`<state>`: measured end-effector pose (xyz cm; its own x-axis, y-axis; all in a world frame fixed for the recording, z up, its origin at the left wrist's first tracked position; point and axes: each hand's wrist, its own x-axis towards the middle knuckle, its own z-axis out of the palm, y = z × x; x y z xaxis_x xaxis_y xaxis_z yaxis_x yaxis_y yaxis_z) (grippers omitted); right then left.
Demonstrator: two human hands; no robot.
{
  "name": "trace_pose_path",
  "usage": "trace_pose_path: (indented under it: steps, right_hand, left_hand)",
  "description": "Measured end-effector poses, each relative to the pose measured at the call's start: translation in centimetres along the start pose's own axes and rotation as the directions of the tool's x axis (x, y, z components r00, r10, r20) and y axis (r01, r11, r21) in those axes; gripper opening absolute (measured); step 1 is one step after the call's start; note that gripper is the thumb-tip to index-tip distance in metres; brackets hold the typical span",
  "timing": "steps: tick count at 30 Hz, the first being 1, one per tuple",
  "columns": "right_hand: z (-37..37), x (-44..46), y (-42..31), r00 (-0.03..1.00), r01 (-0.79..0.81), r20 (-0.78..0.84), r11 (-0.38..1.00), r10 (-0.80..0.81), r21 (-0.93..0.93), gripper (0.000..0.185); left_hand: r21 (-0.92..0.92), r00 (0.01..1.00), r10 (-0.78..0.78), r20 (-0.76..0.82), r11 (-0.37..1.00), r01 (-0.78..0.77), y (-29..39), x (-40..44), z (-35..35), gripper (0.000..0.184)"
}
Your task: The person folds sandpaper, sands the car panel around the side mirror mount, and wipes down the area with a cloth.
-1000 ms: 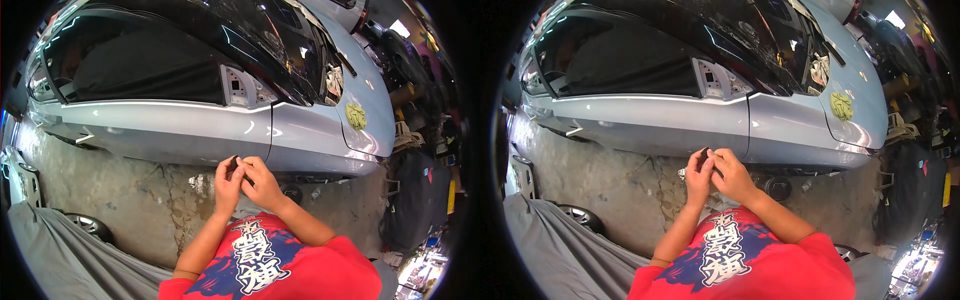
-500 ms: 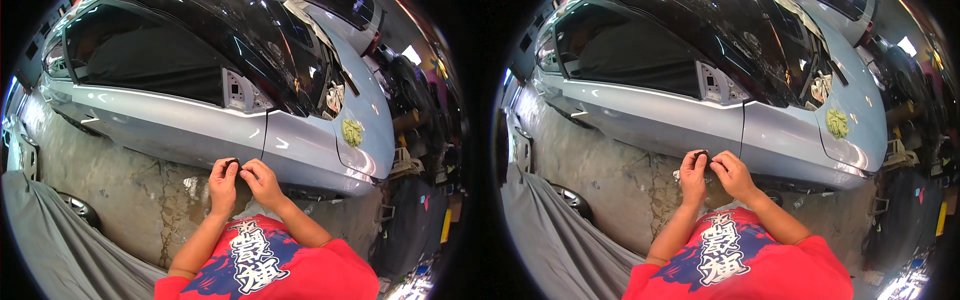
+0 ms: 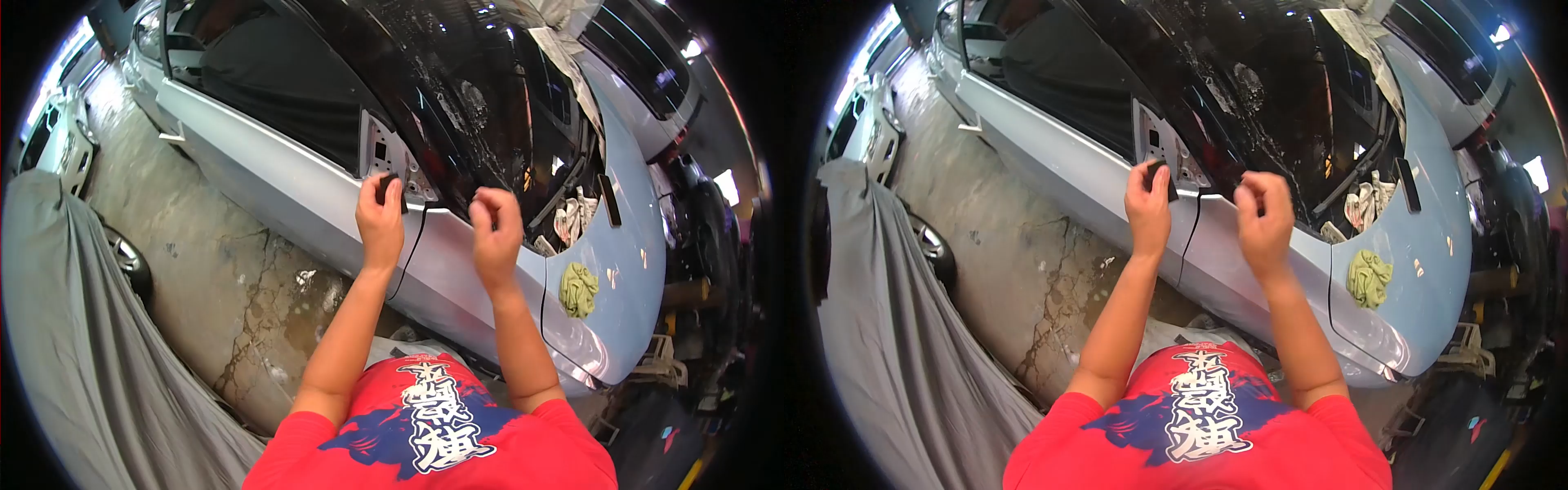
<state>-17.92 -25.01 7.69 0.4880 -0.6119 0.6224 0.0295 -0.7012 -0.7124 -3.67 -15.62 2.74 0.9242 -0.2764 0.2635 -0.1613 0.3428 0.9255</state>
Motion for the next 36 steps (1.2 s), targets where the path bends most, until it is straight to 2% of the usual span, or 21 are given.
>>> trace_pose_path:
  steps: [2,4,5,7,11,14,20,26,29,30,33,34,36]
  right_hand:
    - [-0.1,2.0,1.8,0.994,0.034,-0.107,0.999,-0.036,-0.023,0.017]
    - [0.2,2.9,3.3,0.989,0.054,-0.135,0.998,-0.06,-0.043,0.024]
    - [0.4,3.1,3.9,0.988,0.046,-0.147,0.998,-0.051,-0.033,0.028]
    - [0.9,2.9,5.2,0.989,0.052,-0.133,0.996,-0.061,-0.067,0.032]
    - [0.9,2.7,5.4,0.992,0.082,-0.085,0.991,-0.091,-0.103,0.038]
    - [0.7,2.8,5.7,0.994,0.06,-0.082,0.996,-0.066,-0.067,0.04]
    - [0.5,2.6,5.6,0.992,0.049,-0.109,0.993,-0.061,-0.108,0.041]
    - [0.4,2.6,5.9,0.995,0.054,-0.082,0.992,-0.064,-0.116,0.044]
    - [0.3,2.5,6.2,0.996,0.039,-0.08,0.993,-0.048,-0.114,0.044]
    - [0.4,2.8,6.2,0.996,0.045,-0.073,0.992,-0.054,-0.116,0.044]
    - [0.2,2.5,5.8,0.998,0.033,-0.056,0.991,-0.04,-0.126,0.044]
    - [0.3,2.5,5.8,0.998,0.029,-0.059,0.991,-0.037,-0.127,0.045]
    - [0.3,2.6,6.1,0.997,0.031,-0.071,0.993,-0.039,-0.112,0.045]
  left_hand:
    - [0.022,0.998,0.022,-0.063,1.0,-0.021,-0.5,0.8,1.2,0.016]
    - [0.112,0.997,0.025,-0.078,0.994,-0.016,-0.8,1.4,1.9,0.015]
    - [0.15,0.993,0.075,-0.094,0.987,-0.061,-1.0,1.5,2.1,0.016]
    - [0.23,0.979,0.168,-0.112,0.963,-0.139,-1.3,1.6,2.5,0.016]
    - [0.302,0.974,0.21,-0.087,0.937,-0.175,-1.2,1.3,3.1,0.012]
    - [0.314,0.97,0.193,-0.147,0.939,-0.14,-1.8,1.4,3.8,0.012]
    - [0.48,0.87,0.472,-0.146,0.802,-0.355,-3.2,1.7,4.0,0.01]
    - [0.45,0.873,0.472,-0.126,0.811,-0.373,-2.6,2.9,4.2,0.012]
    - [0.509,0.854,0.514,-0.076,0.757,-0.41,-3.7,2.0,3.6,0.012]
    - [0.446,0.896,0.426,-0.124,0.831,-0.334,-3.3,1.8,3.8,0.011]
    - [0.474,0.858,0.499,-0.124,0.789,-0.39,-2.5,3.1,4.2,0.01]
    - [0.423,0.883,0.438,-0.166,0.841,-0.337,-2.4,3.0,4.4,0.01]
    - [0.479,0.87,0.48,-0.112,0.793,-0.376,-3.2,2.3,3.8,0.01]
